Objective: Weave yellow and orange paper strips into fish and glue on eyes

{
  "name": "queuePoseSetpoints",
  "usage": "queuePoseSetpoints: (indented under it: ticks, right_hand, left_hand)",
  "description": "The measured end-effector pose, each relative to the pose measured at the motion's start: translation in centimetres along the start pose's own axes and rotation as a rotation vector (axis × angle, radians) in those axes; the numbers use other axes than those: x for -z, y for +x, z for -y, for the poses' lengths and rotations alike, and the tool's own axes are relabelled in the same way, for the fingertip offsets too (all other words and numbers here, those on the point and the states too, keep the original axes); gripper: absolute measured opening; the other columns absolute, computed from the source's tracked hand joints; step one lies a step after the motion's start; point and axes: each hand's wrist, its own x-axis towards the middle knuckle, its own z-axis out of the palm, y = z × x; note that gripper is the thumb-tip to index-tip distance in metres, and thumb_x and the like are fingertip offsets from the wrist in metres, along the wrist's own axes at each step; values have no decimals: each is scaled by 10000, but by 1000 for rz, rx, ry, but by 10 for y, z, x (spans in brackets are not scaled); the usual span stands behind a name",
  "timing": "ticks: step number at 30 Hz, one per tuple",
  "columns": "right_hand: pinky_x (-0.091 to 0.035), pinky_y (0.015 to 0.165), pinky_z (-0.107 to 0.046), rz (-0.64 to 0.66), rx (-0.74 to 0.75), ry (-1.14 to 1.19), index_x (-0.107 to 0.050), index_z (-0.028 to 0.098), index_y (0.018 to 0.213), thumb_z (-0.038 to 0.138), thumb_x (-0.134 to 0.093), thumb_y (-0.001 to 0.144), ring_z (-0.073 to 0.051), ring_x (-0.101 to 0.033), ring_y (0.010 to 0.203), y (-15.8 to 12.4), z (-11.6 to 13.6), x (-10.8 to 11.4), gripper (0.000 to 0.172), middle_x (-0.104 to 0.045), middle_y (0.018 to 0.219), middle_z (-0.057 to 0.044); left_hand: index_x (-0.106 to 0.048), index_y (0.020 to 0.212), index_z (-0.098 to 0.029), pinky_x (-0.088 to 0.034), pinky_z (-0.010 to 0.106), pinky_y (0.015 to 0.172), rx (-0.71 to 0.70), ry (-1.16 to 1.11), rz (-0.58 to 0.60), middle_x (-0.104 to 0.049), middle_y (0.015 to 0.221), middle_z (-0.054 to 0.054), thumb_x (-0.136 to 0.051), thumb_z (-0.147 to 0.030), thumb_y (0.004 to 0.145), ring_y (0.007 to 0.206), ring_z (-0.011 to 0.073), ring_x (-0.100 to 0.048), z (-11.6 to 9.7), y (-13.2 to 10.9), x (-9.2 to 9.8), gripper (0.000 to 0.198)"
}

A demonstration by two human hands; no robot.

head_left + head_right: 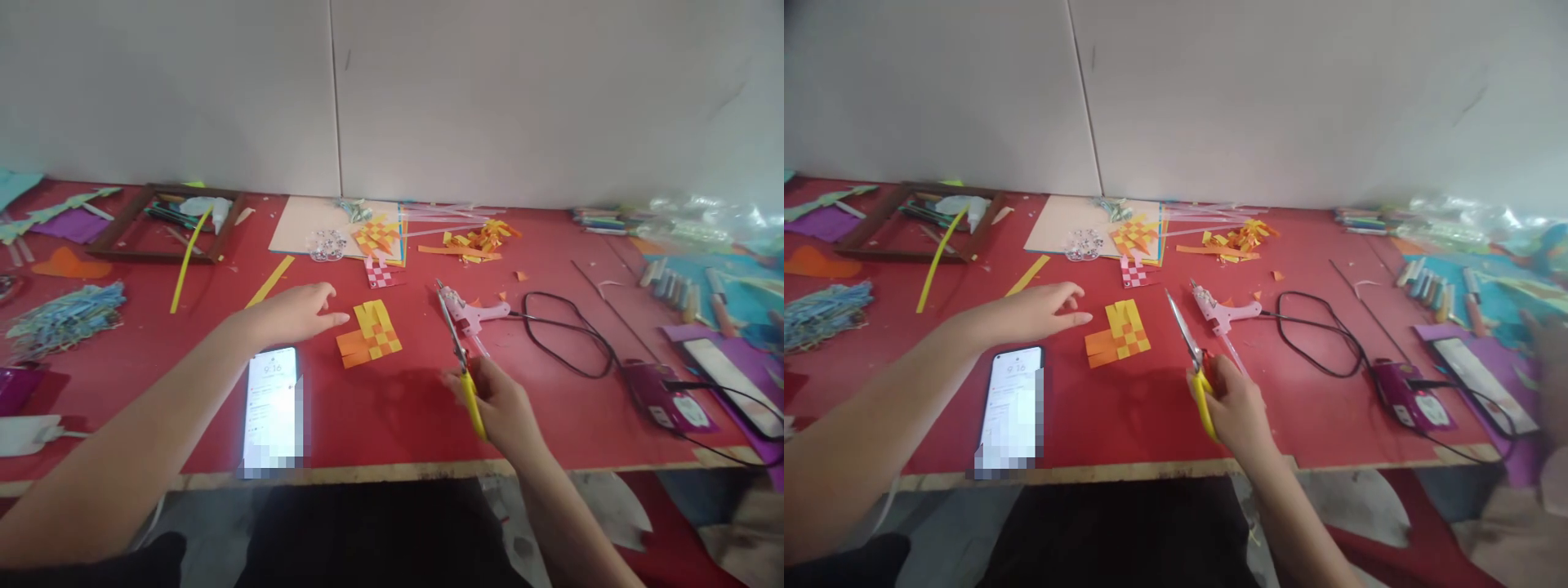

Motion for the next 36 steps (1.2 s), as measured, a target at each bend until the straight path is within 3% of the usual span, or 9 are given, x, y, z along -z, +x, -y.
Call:
queuePoseSetpoints:
  ticks: [3,5,10,14,19,25,31,34,36]
  right_hand:
    - [-358,493,-261,-52,8,-71,-510,254,765,434,-587,800,-166,-517,522,24,-1,-14,199,-549,593,19]
    - [-342,511,-257,-75,4,-88,-508,248,784,402,-591,777,-162,-508,531,42,-6,-10,175,-553,606,17]
    - [-326,541,-258,-150,-8,-120,-500,242,773,381,-607,723,-162,-505,552,72,-22,4,182,-594,640,-9]
    - [-331,558,-267,-202,-25,-108,-514,235,777,413,-617,705,-167,-505,566,77,-33,4,218,-606,643,-19]
    - [-329,551,-268,-207,-30,-41,-521,229,777,433,-652,717,-147,-467,546,74,-35,0,250,-573,612,9]
    - [-348,547,-266,-176,-16,135,-588,217,860,401,-712,710,-139,-486,566,81,-18,-1,268,-593,644,22]
    - [-469,617,-299,-151,55,468,-505,241,848,465,-709,736,-160,-599,676,91,4,-20,323,-641,761,5]
    - [-494,614,-302,-133,76,615,-469,252,825,476,-716,737,-141,-594,624,91,11,-29,345,-601,707,37]
    - [-474,552,-285,-106,70,681,-477,252,818,471,-739,730,-121,-554,542,90,13,-32,353,-568,655,57]
  left_hand:
    - [-437,1402,-54,-438,462,963,27,200,-212,-545,1377,262,-367,-550,966,1254,408,-526,-3,-16,-7,664]
    - [-403,1423,-13,-435,476,974,72,289,-243,-536,1365,278,-333,-498,987,1230,420,-537,-3,-29,-11,655]
    - [-273,1538,-59,-451,532,957,170,392,-137,-461,1418,269,-419,-545,930,1256,478,-479,3,-64,-29,792]
    - [-223,1570,-94,-494,474,907,119,451,-106,-380,1483,251,-509,-358,875,1281,459,-439,3,-80,-51,796]
    - [-347,1509,-66,-549,446,788,165,454,-125,-341,1499,253,-492,-321,875,1272,481,-408,2,-83,-68,699]
    - [-428,1456,-84,-575,448,714,142,506,-221,-301,1537,255,-435,-277,920,1270,479,-411,4,-83,-76,569]
    - [-506,1394,-147,-574,466,704,93,523,-159,-213,1624,220,-433,-205,916,1330,511,-364,-1,-84,-74,486]
    - [-528,1353,-147,-551,541,759,99,565,-198,-312,1585,226,-478,-233,898,1342,515,-362,-9,-82,-64,466]
    - [-531,1313,-126,-511,585,831,70,550,-262,-489,1445,245,-491,-340,921,1251,480,-476,-20,-74,-55,449]
